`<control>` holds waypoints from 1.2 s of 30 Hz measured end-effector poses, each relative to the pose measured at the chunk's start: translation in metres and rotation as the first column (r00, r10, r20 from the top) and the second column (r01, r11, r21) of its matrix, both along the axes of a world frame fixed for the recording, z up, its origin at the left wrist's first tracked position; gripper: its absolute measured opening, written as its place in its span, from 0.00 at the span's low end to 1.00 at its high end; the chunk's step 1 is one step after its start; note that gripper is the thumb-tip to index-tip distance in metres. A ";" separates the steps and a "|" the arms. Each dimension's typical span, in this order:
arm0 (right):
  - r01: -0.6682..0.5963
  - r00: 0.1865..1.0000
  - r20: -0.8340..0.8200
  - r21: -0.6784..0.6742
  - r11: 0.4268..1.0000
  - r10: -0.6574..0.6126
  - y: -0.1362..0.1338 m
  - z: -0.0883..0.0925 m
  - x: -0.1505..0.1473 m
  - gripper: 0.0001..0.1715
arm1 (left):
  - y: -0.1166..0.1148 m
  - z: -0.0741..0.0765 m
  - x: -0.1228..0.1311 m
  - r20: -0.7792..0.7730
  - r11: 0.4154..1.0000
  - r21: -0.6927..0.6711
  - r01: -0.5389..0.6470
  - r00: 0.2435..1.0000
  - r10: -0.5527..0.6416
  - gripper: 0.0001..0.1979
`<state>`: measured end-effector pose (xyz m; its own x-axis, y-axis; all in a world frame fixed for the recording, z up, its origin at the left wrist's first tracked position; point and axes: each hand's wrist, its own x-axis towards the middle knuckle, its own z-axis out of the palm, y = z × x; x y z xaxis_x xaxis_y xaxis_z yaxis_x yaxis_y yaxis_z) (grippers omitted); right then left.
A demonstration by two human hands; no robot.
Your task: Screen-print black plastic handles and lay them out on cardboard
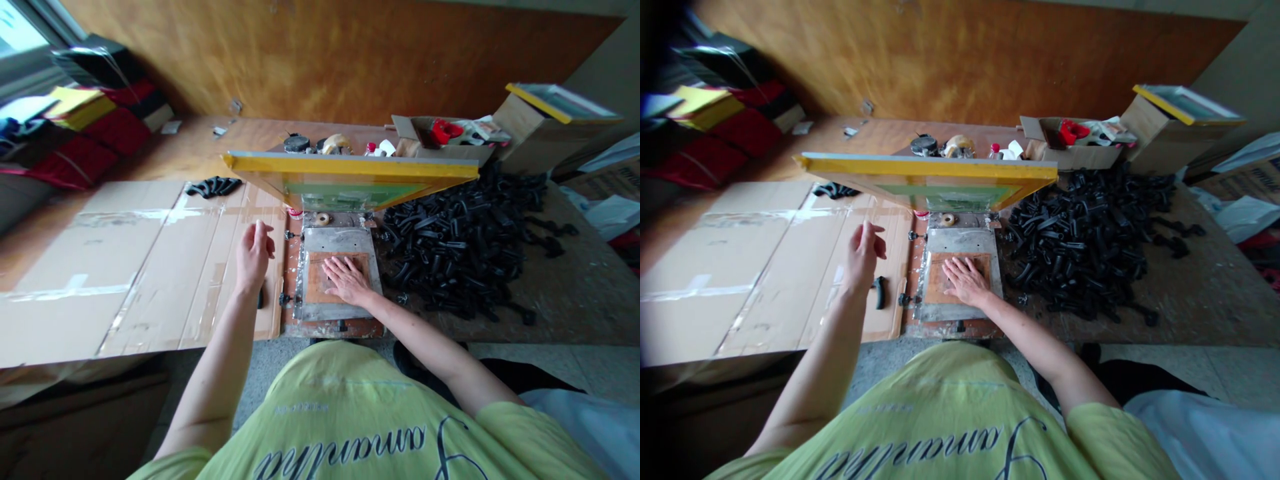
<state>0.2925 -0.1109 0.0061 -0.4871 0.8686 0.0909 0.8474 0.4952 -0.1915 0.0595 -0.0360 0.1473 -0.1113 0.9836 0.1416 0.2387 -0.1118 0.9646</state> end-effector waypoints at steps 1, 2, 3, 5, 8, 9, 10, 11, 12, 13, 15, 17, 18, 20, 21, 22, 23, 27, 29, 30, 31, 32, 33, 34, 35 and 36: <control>0.006 1.000 0.003 -0.004 1.000 -0.006 -0.001 -0.002 0.000 0.42 | 0.004 0.010 0.007 0.092 0.999 0.046 0.014 0.996 -0.018 0.25; 0.013 1.000 0.003 -0.004 1.000 -0.013 -0.002 -0.004 0.000 0.42 | 0.007 0.019 0.013 0.170 0.996 0.082 0.025 0.985 -0.039 0.25; 0.017 1.000 0.000 -0.004 1.000 -0.017 -0.003 -0.004 0.000 0.42 | 0.010 0.027 0.019 0.235 0.994 0.105 0.036 0.970 -0.060 0.26; 0.016 1.000 -0.010 -0.005 1.000 -0.016 -0.006 -0.004 0.001 0.42 | 0.013 0.041 0.028 0.332 0.991 0.118 0.056 0.939 -0.093 0.27; 0.014 1.000 -0.026 -0.008 1.000 -0.014 -0.011 -0.001 0.002 0.41 | 0.013 0.053 0.038 0.402 0.993 0.105 0.055 0.911 -0.093 0.27; 0.017 0.999 -0.031 -0.009 1.000 -0.017 -0.012 0.000 0.002 0.40 | 0.012 0.055 0.039 0.410 0.993 0.104 0.052 0.908 -0.091 0.26; 0.021 0.999 -0.037 -0.011 1.000 -0.022 -0.014 0.001 0.002 0.40 | 0.011 0.056 0.040 0.413 0.993 0.104 0.053 0.906 -0.092 0.26; 0.025 0.999 -0.041 -0.014 1.000 -0.025 -0.015 0.003 0.002 0.40 | 0.009 0.057 0.041 0.412 0.993 0.104 0.058 0.906 -0.096 0.25; 0.027 0.999 -0.042 -0.019 0.999 -0.027 -0.016 0.004 0.002 0.40 | 0.009 0.058 0.041 0.409 0.992 0.103 0.068 0.907 -0.104 0.24; 0.027 0.999 -0.040 -0.024 0.999 -0.028 -0.018 0.005 0.001 0.40 | 0.008 0.058 0.041 0.406 0.992 0.101 0.079 0.907 -0.114 0.22; 0.024 0.999 -0.029 -0.030 0.999 -0.024 -0.021 0.008 0.000 0.39 | 0.009 0.058 0.040 0.418 0.991 0.103 0.084 0.901 -0.119 0.19; 0.012 1.000 -0.016 -0.025 1.000 -0.012 -0.023 0.010 -0.001 0.37 | 0.010 0.058 0.040 0.446 0.991 0.107 0.082 0.886 -0.122 0.17; 0.003 1.000 -0.015 -0.017 1.000 -0.003 -0.024 0.011 -0.002 0.37 | 0.011 0.057 0.039 0.459 0.990 0.110 0.083 0.880 -0.124 0.17; -0.016 1.000 -0.022 0.012 1.000 0.016 -0.022 0.011 -0.005 0.35 | 0.012 0.058 0.040 0.467 0.989 0.114 0.090 0.874 -0.133 0.17; -0.018 0.999 -0.028 0.032 0.999 0.019 -0.020 0.011 -0.006 0.34 | 0.013 0.058 0.040 0.466 0.988 0.115 0.100 0.873 -0.143 0.17; -0.013 0.999 -0.034 0.052 0.999 0.015 -0.018 0.011 -0.007 0.34 | 0.013 0.058 0.040 0.465 0.987 0.119 0.107 0.873 -0.150 0.17; -0.003 0.999 -0.035 0.067 0.998 0.005 -0.015 0.011 -0.009 0.34 | 0.014 0.058 0.040 0.466 0.986 0.124 0.111 0.871 -0.157 0.18; 0.013 1.000 -0.011 0.056 0.998 -0.012 -0.010 0.007 -0.012 0.37 | 0.018 0.059 0.042 0.474 0.982 0.146 0.116 0.864 -0.173 0.19; -0.018 0.999 -0.029 0.037 0.999 0.019 -0.016 0.006 -0.012 0.36 | 0.020 0.060 0.042 0.472 0.984 0.131 0.119 0.865 -0.168 0.20; -0.037 0.998 -0.055 0.031 0.999 0.038 -0.020 0.007 -0.012 0.35 | 0.020 0.060 0.042 0.472 0.985 0.121 0.121 0.866 -0.165 0.20; -0.053 0.994 -0.092 0.028 0.998 0.055 -0.025 0.008 -0.011 0.33 | 0.021 0.061 0.042 0.472 0.986 0.116 0.120 0.867 -0.161 0.21; -0.063 0.988 -0.136 0.029 0.998 0.066 -0.029 0.010 -0.009 0.29 | 0.021 0.061 0.042 0.471 0.986 0.116 0.118 0.868 -0.159 0.21; -0.065 0.980 -0.184 0.034 0.997 0.071 -0.033 0.011 -0.007 0.25 | 0.021 0.062 0.043 0.467 0.986 0.115 0.122 0.869 -0.162 0.21; -0.057 0.970 -0.234 0.042 0.997 0.065 -0.037 0.014 -0.003 0.21 | 0.022 0.063 0.043 0.464 0.985 0.114 0.126 0.870 -0.165 0.21; -0.035 0.958 -0.284 0.050 0.998 0.048 -0.039 0.016 0.003 0.17 | 0.022 0.063 0.044 0.464 0.986 0.113 0.123 0.871 -0.162 0.21; 0.009 0.944 -0.329 0.053 0.999 0.009 -0.041 0.018 0.009 0.14 | 0.022 0.064 0.045 0.467 0.987 0.107 0.116 0.871 -0.153 0.22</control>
<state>0.3017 -0.1519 0.0245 -0.4224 0.8580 0.2922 0.7414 0.5125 -0.4331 0.1043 -0.0144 0.2112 -0.0504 0.9828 0.1774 -0.2660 -0.1844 0.9462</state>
